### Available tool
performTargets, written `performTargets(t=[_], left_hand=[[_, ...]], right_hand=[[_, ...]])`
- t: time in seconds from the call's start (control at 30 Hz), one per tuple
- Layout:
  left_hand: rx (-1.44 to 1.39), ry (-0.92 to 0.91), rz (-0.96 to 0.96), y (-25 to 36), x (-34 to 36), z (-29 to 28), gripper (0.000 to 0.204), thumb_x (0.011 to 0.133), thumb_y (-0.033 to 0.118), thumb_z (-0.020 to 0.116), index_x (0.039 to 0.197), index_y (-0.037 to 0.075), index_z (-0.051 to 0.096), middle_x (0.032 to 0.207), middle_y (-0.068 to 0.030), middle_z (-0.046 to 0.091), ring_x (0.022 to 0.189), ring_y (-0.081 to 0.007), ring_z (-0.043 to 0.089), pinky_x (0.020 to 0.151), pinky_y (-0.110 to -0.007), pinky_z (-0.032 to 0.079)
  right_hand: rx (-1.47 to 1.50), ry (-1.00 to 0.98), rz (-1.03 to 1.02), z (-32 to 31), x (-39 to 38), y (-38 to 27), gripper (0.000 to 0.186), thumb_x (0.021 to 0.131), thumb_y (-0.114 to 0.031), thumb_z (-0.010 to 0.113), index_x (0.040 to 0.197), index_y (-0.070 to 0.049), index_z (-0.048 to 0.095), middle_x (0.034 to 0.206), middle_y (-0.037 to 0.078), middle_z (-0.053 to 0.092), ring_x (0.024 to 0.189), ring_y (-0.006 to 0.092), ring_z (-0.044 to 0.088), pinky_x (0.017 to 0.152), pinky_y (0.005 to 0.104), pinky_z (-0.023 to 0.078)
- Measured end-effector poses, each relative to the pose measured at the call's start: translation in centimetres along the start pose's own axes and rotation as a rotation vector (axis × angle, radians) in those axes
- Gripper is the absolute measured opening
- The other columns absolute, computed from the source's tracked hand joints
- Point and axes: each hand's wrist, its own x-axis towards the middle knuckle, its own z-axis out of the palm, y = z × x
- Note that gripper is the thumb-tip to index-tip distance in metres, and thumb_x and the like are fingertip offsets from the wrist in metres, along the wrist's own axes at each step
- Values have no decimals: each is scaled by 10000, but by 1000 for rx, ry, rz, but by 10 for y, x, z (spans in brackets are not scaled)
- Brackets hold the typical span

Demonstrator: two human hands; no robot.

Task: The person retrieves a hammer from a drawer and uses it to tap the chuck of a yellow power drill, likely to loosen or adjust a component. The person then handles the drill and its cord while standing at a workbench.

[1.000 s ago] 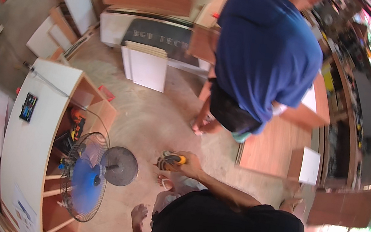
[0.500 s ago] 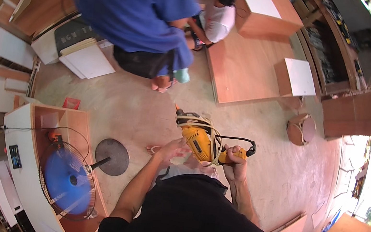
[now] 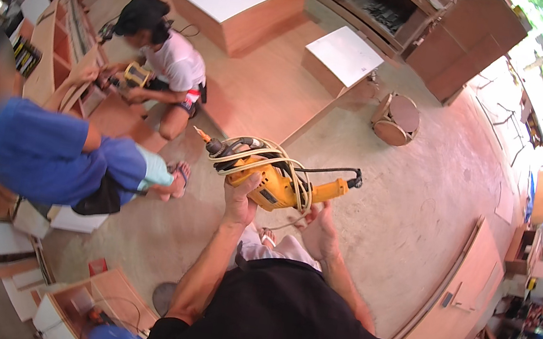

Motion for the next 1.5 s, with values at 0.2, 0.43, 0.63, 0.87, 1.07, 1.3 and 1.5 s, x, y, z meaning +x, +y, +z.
performTargets(t=[0.2,0.43,0.63,0.87,1.07,1.3,1.5], left_hand=[[140,-89,17,8,108,54,590,836,19,822,1386,59,613,1266,-76,703,1158,-212,692,1081,-404,550],[95,-217,5,14,250,86,688,815,20,831,1447,32,560,1273,-91,705,1177,-222,693,1101,-395,537],[398,-331,72,-12,360,144,639,785,-6,880,1360,12,602,1187,-78,740,1077,-183,723,1019,-359,572],[555,-344,78,-58,449,221,491,777,-14,863,1229,-2,672,1152,-65,742,999,-164,726,949,-334,595],[676,-383,11,-73,526,247,655,754,-38,905,1333,-29,600,1173,-110,753,1021,-192,755,920,-337,640],[770,-308,12,-65,605,270,647,733,-21,934,1294,-27,610,1132,-110,769,981,-176,767,900,-322,642],[780,-166,123,-25,689,252,658,726,-6,939,1302,-24,619,1138,-106,770,979,-173,767,901,-326,642]], right_hand=[[-610,25,-17,-30,75,-38,352,1094,-339,664,1252,-26,682,1040,81,744,997,164,711,880,339,558],[-994,399,-343,24,162,-229,237,1013,-125,759,1201,-5,677,877,34,706,725,82,634,657,264,540],[-1046,430,-489,15,254,-267,593,984,2,737,1500,-25,447,868,25,627,703,77,607,617,238,531],[-1066,735,-802,-5,414,-268,552,953,14,744,1449,-24,505,820,75,671,690,161,681,598,317,548],[-1672,589,-506,24,511,-358,476,924,-135,799,1364,-135,618,815,147,767,724,315,758,644,438,572],[-1515,-100,34,-23,641,-393,393,1086,-421,646,1234,-87,789,937,99,769,860,272,748,792,418,596],[-1245,-369,37,11,729,-384,321,1094,-307,676,1186,-15,772,1009,64,742,945,192,721,845,369,588]])
